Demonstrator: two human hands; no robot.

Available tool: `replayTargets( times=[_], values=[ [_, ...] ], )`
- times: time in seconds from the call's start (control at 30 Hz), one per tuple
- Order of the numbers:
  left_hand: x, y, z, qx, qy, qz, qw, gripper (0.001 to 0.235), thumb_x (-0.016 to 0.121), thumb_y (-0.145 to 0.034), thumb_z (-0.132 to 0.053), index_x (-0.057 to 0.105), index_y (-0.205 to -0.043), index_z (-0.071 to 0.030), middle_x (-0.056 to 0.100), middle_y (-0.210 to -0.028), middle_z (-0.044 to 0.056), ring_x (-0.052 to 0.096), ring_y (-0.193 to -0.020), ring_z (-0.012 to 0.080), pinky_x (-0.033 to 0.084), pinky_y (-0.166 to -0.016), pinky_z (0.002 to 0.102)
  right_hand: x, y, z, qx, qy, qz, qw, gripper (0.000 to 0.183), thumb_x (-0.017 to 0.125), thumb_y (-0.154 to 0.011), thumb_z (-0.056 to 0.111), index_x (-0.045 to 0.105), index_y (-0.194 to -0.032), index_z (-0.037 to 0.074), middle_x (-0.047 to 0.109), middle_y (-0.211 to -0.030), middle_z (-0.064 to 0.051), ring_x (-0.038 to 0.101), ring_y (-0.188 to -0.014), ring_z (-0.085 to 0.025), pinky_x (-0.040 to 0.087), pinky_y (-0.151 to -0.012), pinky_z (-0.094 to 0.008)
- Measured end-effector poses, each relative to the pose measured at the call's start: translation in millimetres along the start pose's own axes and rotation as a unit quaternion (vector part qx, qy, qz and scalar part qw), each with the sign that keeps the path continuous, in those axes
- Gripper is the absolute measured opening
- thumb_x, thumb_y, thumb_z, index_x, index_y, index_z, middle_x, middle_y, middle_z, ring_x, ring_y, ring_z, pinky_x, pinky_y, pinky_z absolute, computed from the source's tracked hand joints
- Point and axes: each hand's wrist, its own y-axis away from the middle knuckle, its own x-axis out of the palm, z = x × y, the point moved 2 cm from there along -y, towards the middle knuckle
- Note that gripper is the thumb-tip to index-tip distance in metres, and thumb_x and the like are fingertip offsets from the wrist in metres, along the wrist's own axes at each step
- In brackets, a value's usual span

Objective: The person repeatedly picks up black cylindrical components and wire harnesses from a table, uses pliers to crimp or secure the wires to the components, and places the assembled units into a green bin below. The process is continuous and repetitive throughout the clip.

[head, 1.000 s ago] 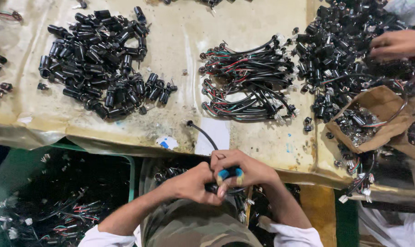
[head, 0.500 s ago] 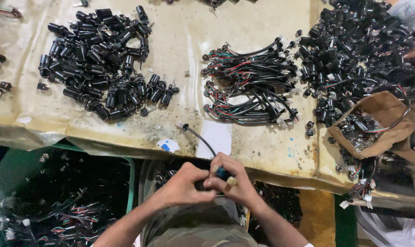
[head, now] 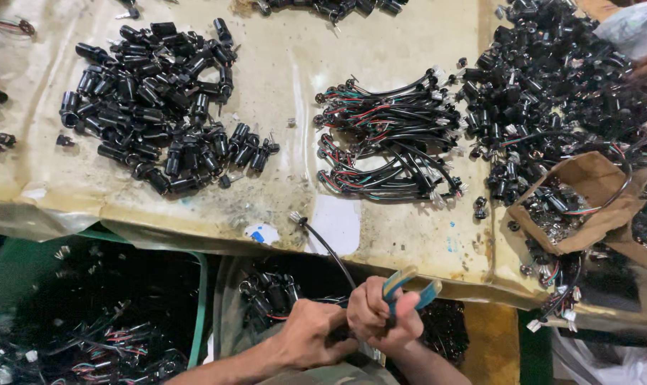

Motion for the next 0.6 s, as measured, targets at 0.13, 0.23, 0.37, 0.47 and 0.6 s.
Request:
replayTargets(
  times=[0.13,0.23,0.37,0.47,0.6],
  values=[
    [8.3,-0.1,0.8,0.005,0.071,-0.049,0.996,0.018,0.081,-0.078,-0.024,0.071,-0.081,-0.009,0.067,-0.07,0.01,0.069,-0.06,0.0278,0.053,-0.054,0.038,-1.6,6.0,-11.1,-0.054,0.042,-0.007,0.998,0.051,0.066,-0.101,0.047,0.039,-0.078,0.011,0.039,-0.065,0.002,0.029,-0.049,-0.007,0.029,-0.041,-0.024],
    [-10.1,-18.9,-7.2,0.008,0.072,-0.062,0.995,0.017,0.08,-0.08,-0.023,0.071,-0.084,-0.009,0.068,-0.073,0.011,0.068,-0.062,0.0289,0.053,-0.055,0.038,-7.2,2.7,-2.1,-0.092,0.169,-0.032,0.981,0.051,0.068,-0.102,0.047,0.041,-0.08,0.01,0.041,-0.069,0.0,0.031,-0.053,-0.013,0.029,-0.05,-0.029],
    [-68.0,-27.2,-28.9,0.106,-0.108,-0.06,0.987,0.018,0.079,-0.071,-0.02,0.072,-0.084,-0.009,0.068,-0.075,0.008,0.066,-0.07,0.0312,0.05,-0.062,0.042,-37.0,-37.6,40.8,-0.083,0.195,-0.033,0.977,0.045,0.064,-0.102,0.046,0.046,-0.082,0.009,0.045,-0.067,0.001,0.037,-0.05,-0.01,0.034,-0.046,-0.027],
    [-108.1,1.5,-26.4,0.174,0.121,0.12,0.97,0.021,0.073,-0.079,-0.018,0.074,-0.097,-0.007,0.067,-0.082,0.008,0.067,-0.079,0.0298,0.051,-0.071,0.042,-74.2,-95.1,84.8,-0.161,0.539,-0.142,0.815,0.028,0.073,-0.096,0.026,0.056,-0.082,0.008,0.058,-0.072,-0.001,0.054,-0.056,-0.01,0.042,-0.045,-0.029],
    [-69.6,11.2,7.6,0.065,-0.151,0.161,0.973,0.045,0.07,-0.079,-0.018,0.069,-0.12,0.0,0.066,-0.103,0.015,0.063,-0.096,0.0335,0.053,-0.08,0.043,-118.8,-156.6,78.7,-0.129,0.85,-0.126,0.495,0.018,0.081,-0.082,0.011,0.067,-0.094,0.007,0.073,-0.08,-0.01,0.067,-0.07,-0.031,0.052,-0.062,-0.043]
  ],
)
